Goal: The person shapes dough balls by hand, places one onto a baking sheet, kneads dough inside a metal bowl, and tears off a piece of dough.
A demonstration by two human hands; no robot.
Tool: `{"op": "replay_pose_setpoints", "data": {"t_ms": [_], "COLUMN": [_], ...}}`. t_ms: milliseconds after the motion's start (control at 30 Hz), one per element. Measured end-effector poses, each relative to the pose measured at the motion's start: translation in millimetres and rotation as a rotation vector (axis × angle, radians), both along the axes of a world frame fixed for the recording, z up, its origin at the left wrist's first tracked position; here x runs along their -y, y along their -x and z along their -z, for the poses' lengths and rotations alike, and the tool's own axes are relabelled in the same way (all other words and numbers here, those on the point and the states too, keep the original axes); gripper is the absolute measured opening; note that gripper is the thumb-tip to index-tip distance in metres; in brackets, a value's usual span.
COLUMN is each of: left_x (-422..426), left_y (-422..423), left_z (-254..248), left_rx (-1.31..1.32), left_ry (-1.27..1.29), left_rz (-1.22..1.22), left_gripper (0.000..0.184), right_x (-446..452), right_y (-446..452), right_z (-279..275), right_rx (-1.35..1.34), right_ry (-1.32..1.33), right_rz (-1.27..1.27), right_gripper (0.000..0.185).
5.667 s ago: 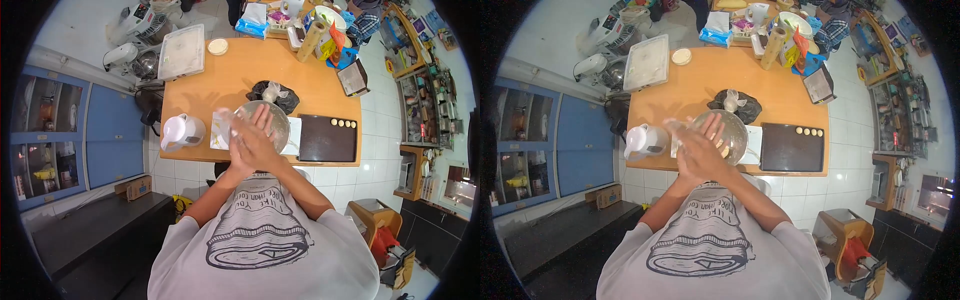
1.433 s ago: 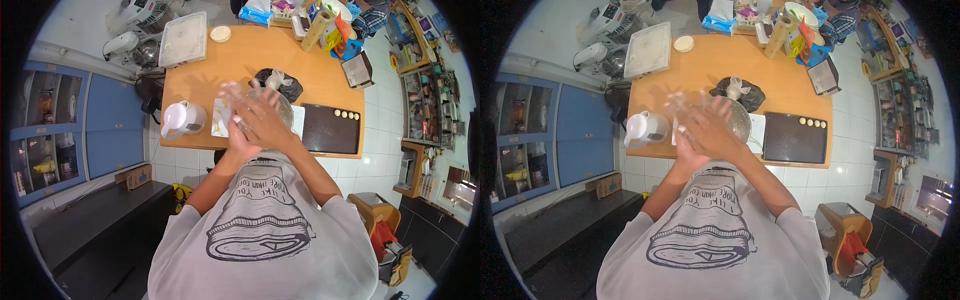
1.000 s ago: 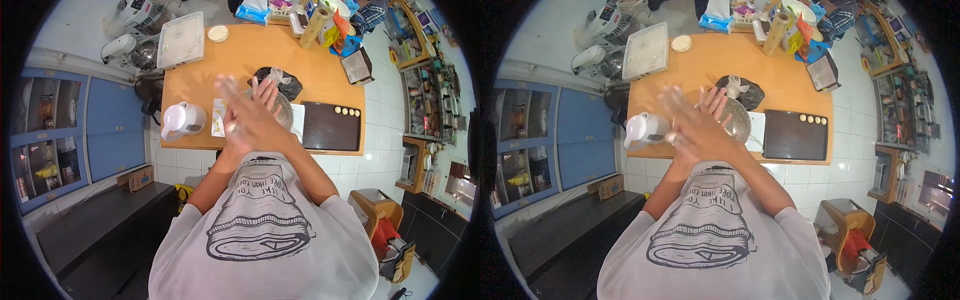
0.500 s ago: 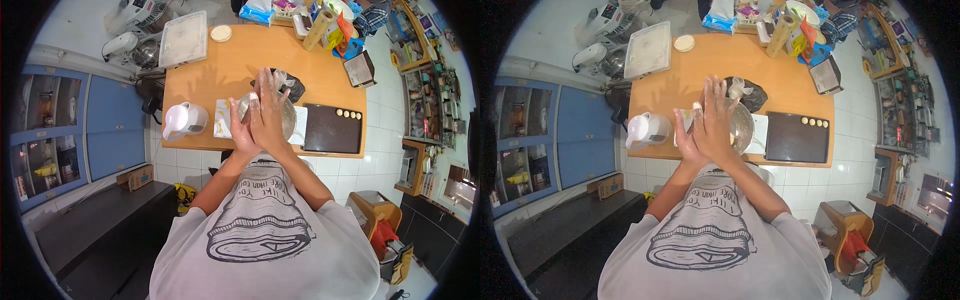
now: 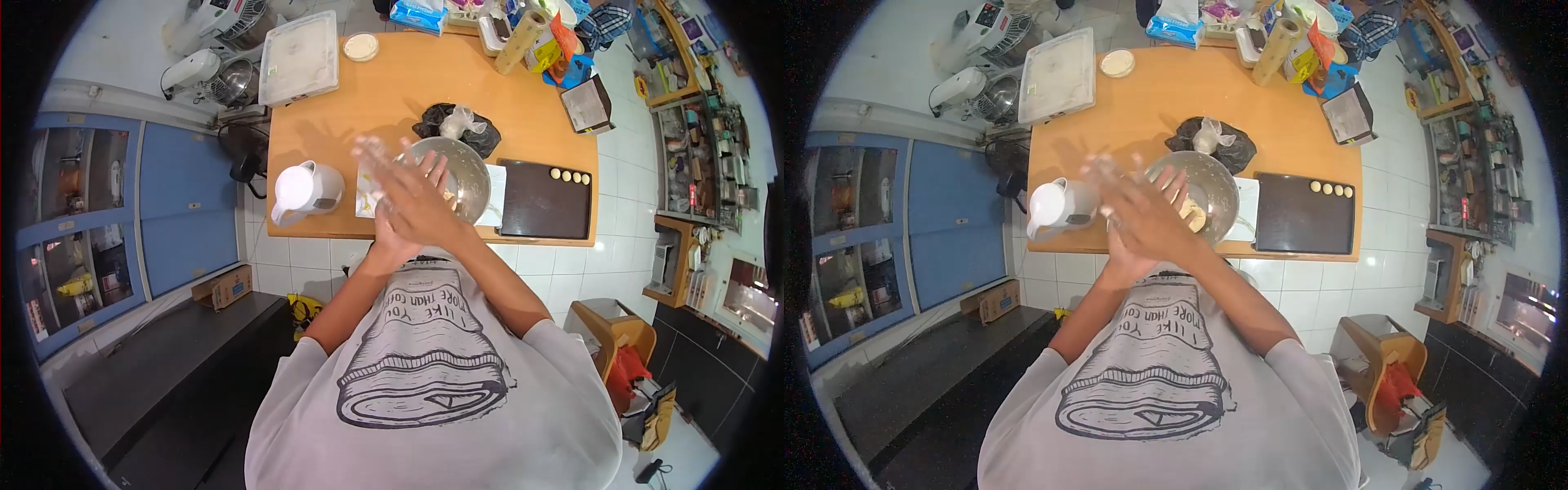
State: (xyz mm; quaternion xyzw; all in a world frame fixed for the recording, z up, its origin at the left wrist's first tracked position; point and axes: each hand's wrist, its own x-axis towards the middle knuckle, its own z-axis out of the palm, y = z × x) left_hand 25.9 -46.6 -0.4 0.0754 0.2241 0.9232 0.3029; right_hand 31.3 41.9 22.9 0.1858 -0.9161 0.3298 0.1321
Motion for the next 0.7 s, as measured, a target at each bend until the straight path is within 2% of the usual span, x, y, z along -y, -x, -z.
{"op": "replay_pose_setpoints", "data": {"t_ms": [100, 200, 300, 400, 433, 500, 600, 700], "left_x": [8.2, 15.0, 15.9, 24.5, 22.0, 21.5, 12.7, 0.0], "left_y": [14.4, 22.5, 24.5, 32.5, 33.6, 38.0, 40.7, 36.2], "left_z": [-29.0, -4.9, -12.4, -14.6, -20.0, -21.3, -17.5, -10.8], "left_rx": [0.135, 0.126, 0.295, 0.564, 0.48, 0.463, 0.429, 0.401], "left_ry": [0.059, -0.156, -0.226, -0.48, -0.326, -0.246, -0.206, -0.131], "left_rz": [-0.136, 0.134, 0.189, 0.244, 0.204, 0.23, 0.27, 0.221], "left_gripper": [0.087, 0.083, 0.084, 0.084, 0.083, 0.083, 0.084, 0.087], "right_x": [0.1, 14.2, -9.0, -38.1, -42.2, -45.5, -33.4, -23.2], "right_y": [8.1, 5.6, 6.8, -1.8, -8.7, -26.4, -48.8, -63.6], "right_z": [-22.4, -22.9, -35.8, -45.8, -43.3, -32.9, -12.3, -3.1], "right_rx": [-0.051, 0.024, 0.066, 0.119, 0.126, 0.138, 0.189, 0.175], "right_ry": [-0.158, 0.238, 0.321, 0.411, 0.32, 0.134, 0.072, 0.185], "right_rz": [-0.05, -0.117, -0.013, 0.11, 0.133, 0.183, 0.253, 0.334], "right_gripper": [0.062, 0.071, 0.067, 0.063, 0.062, 0.058, 0.053, 0.053]}}
